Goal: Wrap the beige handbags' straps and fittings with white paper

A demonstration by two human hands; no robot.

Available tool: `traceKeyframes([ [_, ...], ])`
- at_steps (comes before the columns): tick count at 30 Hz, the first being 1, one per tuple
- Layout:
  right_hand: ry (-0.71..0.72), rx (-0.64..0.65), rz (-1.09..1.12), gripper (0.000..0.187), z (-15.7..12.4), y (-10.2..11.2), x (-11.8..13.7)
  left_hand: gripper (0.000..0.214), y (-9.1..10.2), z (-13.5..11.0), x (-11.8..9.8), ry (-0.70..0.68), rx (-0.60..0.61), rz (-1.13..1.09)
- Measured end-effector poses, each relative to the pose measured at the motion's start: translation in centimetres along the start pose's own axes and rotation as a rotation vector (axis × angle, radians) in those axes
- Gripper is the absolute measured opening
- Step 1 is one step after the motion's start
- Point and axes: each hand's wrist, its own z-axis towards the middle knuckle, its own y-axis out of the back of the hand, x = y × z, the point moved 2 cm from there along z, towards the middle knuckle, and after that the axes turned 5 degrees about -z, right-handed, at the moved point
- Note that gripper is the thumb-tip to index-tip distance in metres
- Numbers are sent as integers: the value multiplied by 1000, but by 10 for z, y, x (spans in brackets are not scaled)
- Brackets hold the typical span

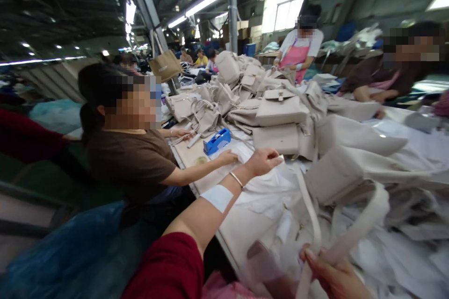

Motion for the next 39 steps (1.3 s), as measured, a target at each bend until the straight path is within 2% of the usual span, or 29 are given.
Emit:
traceKeyframes([
  [2, 29, -32, 62, 39, -3, 0, 1, 19, 19, -6, -32, -38, -30, -317],
  [4, 59, -41, 139, 36, -8, -1, 5, 19, 40, -16, -62, -40, -129, -518],
  [6, 91, -40, 239, 34, -15, -3, 13, 19, 60, -31, -85, -4, -210, -556],
  [8, 107, -23, 344, 33, -21, -5, 21, 20, 72, -54, -94, 76, -227, -461],
  [10, 110, -6, 413, 32, -25, -4, 28, 20, 78, -85, -88, 173, -221, -294],
  [12, 114, 1, 428, 33, -26, -1, 29, 27, 78, -122, -69, 308, -219, -169],
  [14, 125, 1, 416, 33, -26, 3, 27, 39, 74, -164, -45, 551, -207, -190],
  [16, 129, 21, 406, 32, -27, 3, 24, 51, 70, -202, -27, 781, -247, -402],
  [17, 128, 42, 410, 32, -28, 1, 23, 54, 68, -218, -22, 846, -302, -544],
  [18, 119, 74, 423, 31, -29, -2, 23, 57, 66, -230, -20, 865, -382, -687],
  [20, 95, 160, 472, 30, -31, -13, 26, 62, 61, -243, -23, 814, -560, -914],
  [22, 83, 255, 515, 28, -32, -26, 35, 66, 51, -243, -32, 736, -675, -1040],
  [23, 95, 300, 524, 27, -33, -33, 41, 69, 43, -240, -37, 711, -687, -1079],
  [27, 211, 442, 521, 29, -32, -57, 64, 75, 9, -219, -60, 682, -616, -1169],
  [31, 254, 452, 537, 26, -31, -75, 62, 72, -12, -202, -73, 723, -587, -1257],
  [36, 198, 545, 646, 26, -33, -87, 39, 61, -21, -186, -62, 721, -607, -1369],
  [39, 163, 466, 736, 23, -31, -77, 35, 51, -26, -180, -50, 740, -669, -1411],
])
